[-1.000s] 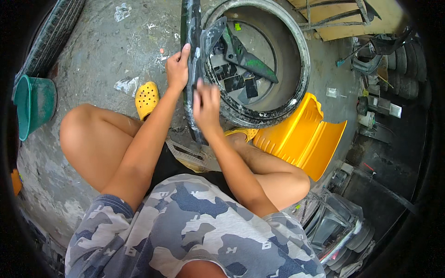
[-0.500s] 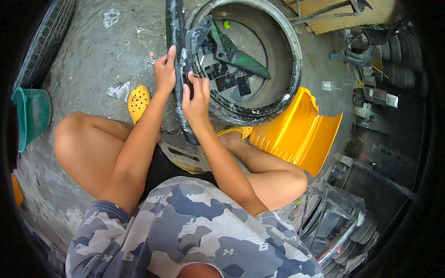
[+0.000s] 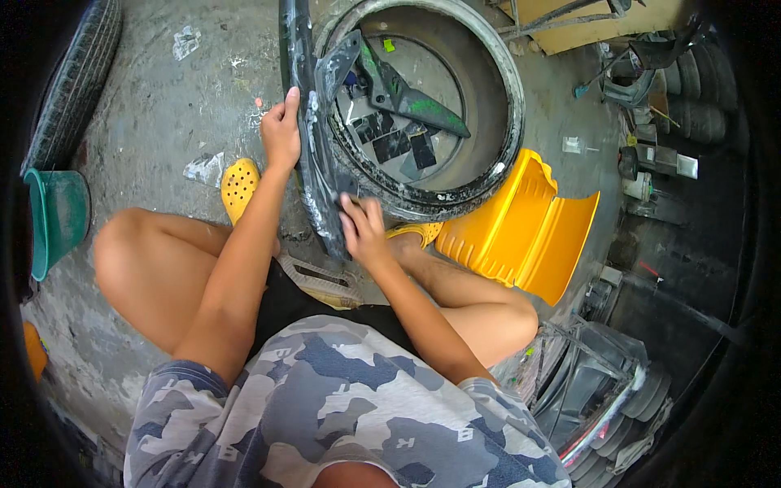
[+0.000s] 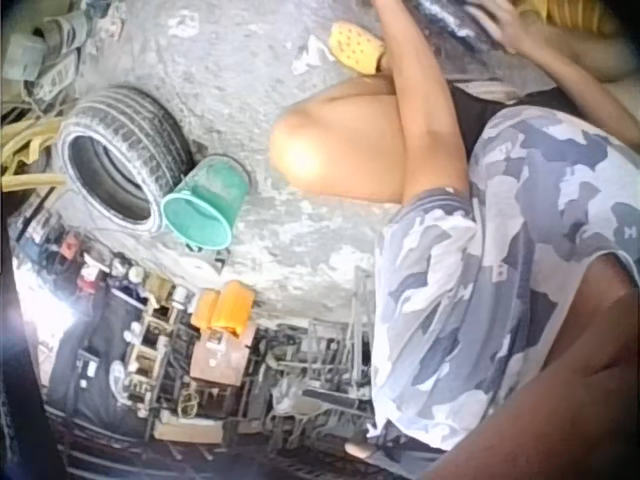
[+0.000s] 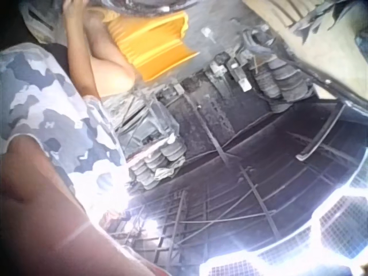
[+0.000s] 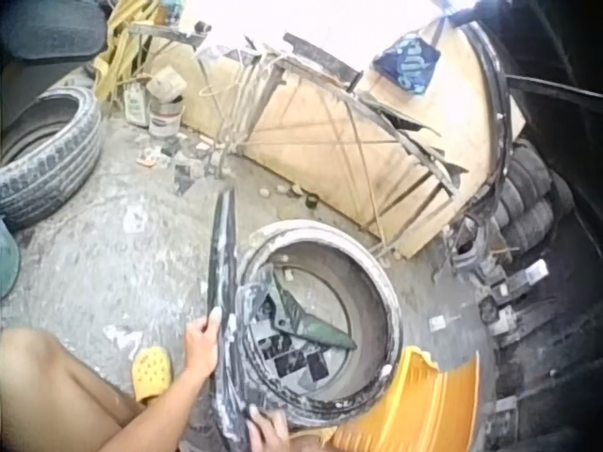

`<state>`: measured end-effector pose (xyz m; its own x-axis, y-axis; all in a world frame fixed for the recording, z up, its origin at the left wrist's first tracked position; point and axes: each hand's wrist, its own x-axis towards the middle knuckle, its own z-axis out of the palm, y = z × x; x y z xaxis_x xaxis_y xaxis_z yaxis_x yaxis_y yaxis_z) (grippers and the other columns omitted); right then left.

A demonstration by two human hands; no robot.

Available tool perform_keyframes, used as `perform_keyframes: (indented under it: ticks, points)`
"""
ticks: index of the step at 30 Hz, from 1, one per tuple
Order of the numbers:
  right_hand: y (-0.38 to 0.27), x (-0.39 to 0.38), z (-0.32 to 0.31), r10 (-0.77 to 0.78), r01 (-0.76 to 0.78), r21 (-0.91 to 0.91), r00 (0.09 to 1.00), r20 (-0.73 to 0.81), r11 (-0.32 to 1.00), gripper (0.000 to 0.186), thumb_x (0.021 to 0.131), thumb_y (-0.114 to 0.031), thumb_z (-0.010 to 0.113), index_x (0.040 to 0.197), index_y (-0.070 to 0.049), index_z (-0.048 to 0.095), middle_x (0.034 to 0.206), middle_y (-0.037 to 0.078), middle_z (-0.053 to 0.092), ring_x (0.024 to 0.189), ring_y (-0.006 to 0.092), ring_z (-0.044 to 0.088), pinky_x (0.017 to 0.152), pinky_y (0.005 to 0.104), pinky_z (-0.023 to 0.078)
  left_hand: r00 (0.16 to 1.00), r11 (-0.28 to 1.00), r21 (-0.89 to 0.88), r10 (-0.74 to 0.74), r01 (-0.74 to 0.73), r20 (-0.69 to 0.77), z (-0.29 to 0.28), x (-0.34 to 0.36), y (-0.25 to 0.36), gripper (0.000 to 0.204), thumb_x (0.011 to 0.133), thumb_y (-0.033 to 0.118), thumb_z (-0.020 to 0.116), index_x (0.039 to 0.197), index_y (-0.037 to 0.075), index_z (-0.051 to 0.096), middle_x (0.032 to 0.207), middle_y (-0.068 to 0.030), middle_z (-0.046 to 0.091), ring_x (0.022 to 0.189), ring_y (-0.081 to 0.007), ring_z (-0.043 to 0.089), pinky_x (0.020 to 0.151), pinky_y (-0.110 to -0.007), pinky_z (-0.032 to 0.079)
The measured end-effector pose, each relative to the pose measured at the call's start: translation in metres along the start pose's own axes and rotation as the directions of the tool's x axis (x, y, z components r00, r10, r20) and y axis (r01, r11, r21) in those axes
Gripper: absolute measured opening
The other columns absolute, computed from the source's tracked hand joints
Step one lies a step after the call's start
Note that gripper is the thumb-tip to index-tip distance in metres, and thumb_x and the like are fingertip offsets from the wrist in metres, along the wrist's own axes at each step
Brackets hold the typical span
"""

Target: The recorder is using a sanding block to smooth the surface of a black plastic automotive trim piece.

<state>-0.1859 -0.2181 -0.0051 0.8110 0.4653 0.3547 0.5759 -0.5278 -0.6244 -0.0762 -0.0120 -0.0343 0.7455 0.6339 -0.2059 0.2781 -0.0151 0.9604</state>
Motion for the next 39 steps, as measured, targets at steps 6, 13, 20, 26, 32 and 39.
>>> perform_keyframes:
  ticks: [6, 13, 20, 26, 32, 39]
  points:
    - [-0.006, 0.045, 0.000, -0.040, 0.044, -0.036, 0.992, 0.117, 0.998, 0.045, 0.080, 0.004, 0.065, 0.124, 0.000, 0.057, 0.101, 0.018, 0.057, 0.084, 0.0336, 0.054, 0.077, 0.0397, 0.045, 1.000, 0.996, -0.093, 0.005, -0.007, -0.018, 0.006, -0.002, 0.000, 0.065, 0.091, 0.053, 0.058, 0.063, -0.006, 0.055, 0.052, -0.0126, 0.045, 0.053, -0.0189, 0.039, 0.054, -0.040, 0.035]
    - [0.013, -0.005, -0.018, -0.130, 0.129, 0.012, 0.981, 0.142, 0.992, 0.047, 0.078, 0.008, 0.064, 0.124, 0.001, 0.057, 0.102, 0.018, 0.058, 0.083, 0.0330, 0.054, 0.076, 0.0399, 0.044, 0.999, 0.998, -0.049, 0.025, -0.027, -0.026, 0.007, 0.002, -0.001, 0.064, 0.090, 0.053, 0.059, 0.065, -0.007, 0.056, 0.053, -0.0128, 0.048, 0.054, -0.0183, 0.039, 0.055, -0.040, 0.035]
    - [0.007, 0.012, -0.012, -0.071, 0.073, -0.017, 0.993, 0.095, 0.997, 0.045, 0.079, 0.002, 0.066, 0.123, -0.002, 0.058, 0.097, 0.017, 0.055, 0.084, 0.0334, 0.052, 0.076, 0.0398, 0.044, 0.998, 0.991, -0.119, 0.062, -0.065, -0.032, 0.007, 0.001, 0.003, 0.062, 0.091, 0.051, 0.059, 0.067, -0.006, 0.059, 0.054, -0.0132, 0.050, 0.053, -0.0175, 0.040, 0.055, -0.039, 0.036]
    - [-0.002, -0.002, -0.077, 0.138, -0.136, -0.018, 0.986, 0.094, 0.990, 0.033, 0.083, -0.004, 0.067, 0.116, -0.001, 0.063, 0.092, 0.015, 0.056, 0.081, 0.0289, 0.057, 0.076, 0.0355, 0.047, 0.998, 0.990, -0.131, 0.056, -0.050, 0.042, 0.002, -0.006, 0.009, 0.057, 0.090, 0.048, 0.062, 0.071, -0.006, 0.061, 0.056, -0.0080, 0.054, 0.055, -0.0148, 0.044, 0.055, -0.036, 0.038]
    - [0.007, 0.042, -0.125, 0.238, -0.241, -0.064, 0.969, -0.061, 0.968, 0.031, 0.084, -0.005, 0.068, 0.114, 0.001, 0.063, 0.101, 0.016, 0.063, 0.092, 0.0287, 0.063, 0.086, 0.0339, 0.047, 0.982, 0.981, -0.142, 0.153, -0.136, 0.115, 0.003, -0.003, 0.004, 0.045, 0.085, 0.043, 0.068, 0.084, -0.002, 0.066, 0.067, -0.0064, 0.061, 0.062, -0.0129, 0.053, 0.061, -0.031, 0.042]
    - [0.023, 0.036, -0.146, 0.385, -0.384, 0.060, 0.878, -0.284, 0.921, 0.032, 0.085, -0.009, 0.066, 0.117, -0.002, 0.062, 0.101, 0.015, 0.062, 0.095, 0.0276, 0.062, 0.087, 0.0322, 0.046, 0.955, 0.818, -0.548, -0.006, 0.175, 0.296, -0.005, 0.012, 0.046, 0.023, 0.090, 0.017, 0.064, 0.098, -0.005, 0.060, 0.079, -0.0130, 0.067, 0.063, -0.0240, 0.068, 0.057, -0.034, 0.056]
